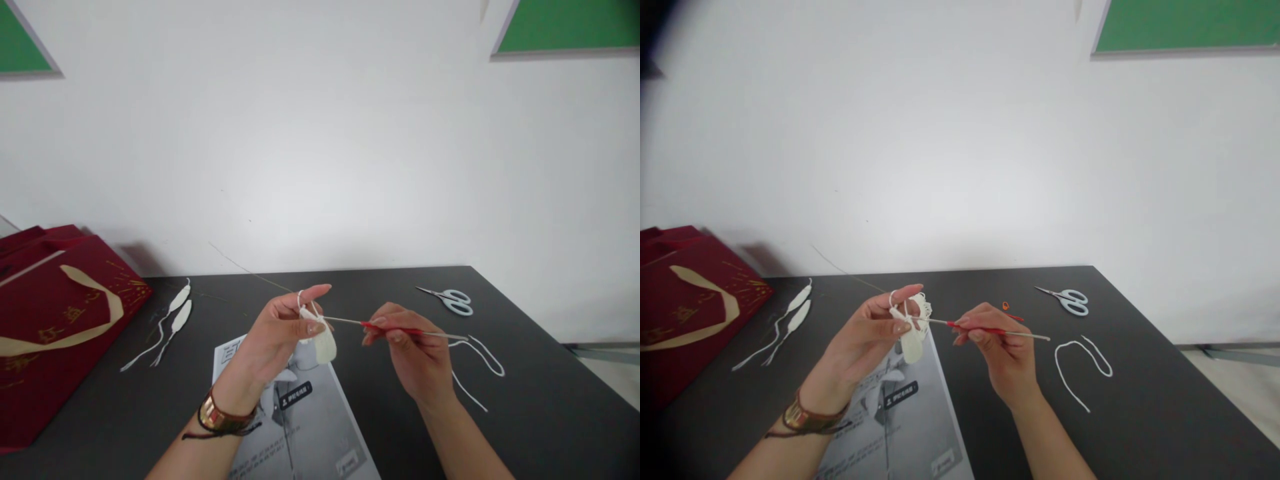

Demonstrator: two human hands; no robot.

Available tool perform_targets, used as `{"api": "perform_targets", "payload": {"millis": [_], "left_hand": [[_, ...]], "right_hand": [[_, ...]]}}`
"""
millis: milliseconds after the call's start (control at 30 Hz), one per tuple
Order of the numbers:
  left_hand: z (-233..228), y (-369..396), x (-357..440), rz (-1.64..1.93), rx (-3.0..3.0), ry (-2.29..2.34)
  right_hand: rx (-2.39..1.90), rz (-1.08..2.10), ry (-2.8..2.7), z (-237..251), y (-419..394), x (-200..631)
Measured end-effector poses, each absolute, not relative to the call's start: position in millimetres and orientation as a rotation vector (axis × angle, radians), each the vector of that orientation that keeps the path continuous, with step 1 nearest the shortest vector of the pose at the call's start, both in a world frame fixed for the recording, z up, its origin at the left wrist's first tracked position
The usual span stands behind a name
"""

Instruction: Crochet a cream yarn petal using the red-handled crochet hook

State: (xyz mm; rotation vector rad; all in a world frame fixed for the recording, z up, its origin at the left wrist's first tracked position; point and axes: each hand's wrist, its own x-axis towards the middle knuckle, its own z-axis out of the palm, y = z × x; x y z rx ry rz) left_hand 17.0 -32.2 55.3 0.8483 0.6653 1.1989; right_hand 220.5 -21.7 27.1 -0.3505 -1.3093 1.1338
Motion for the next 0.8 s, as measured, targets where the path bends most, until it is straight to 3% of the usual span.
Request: {"api": "perform_targets", "payload": {"millis": [400,800], "left_hand": [[52,-28,8,0.894,0.772,0.562],[59,-29,1,0.849,0.866,0.762]], "right_hand": [[-0.301,1.176,-1.427,33,-22,229],[-0.399,0.939,-1.611,39,-26,234]]}}
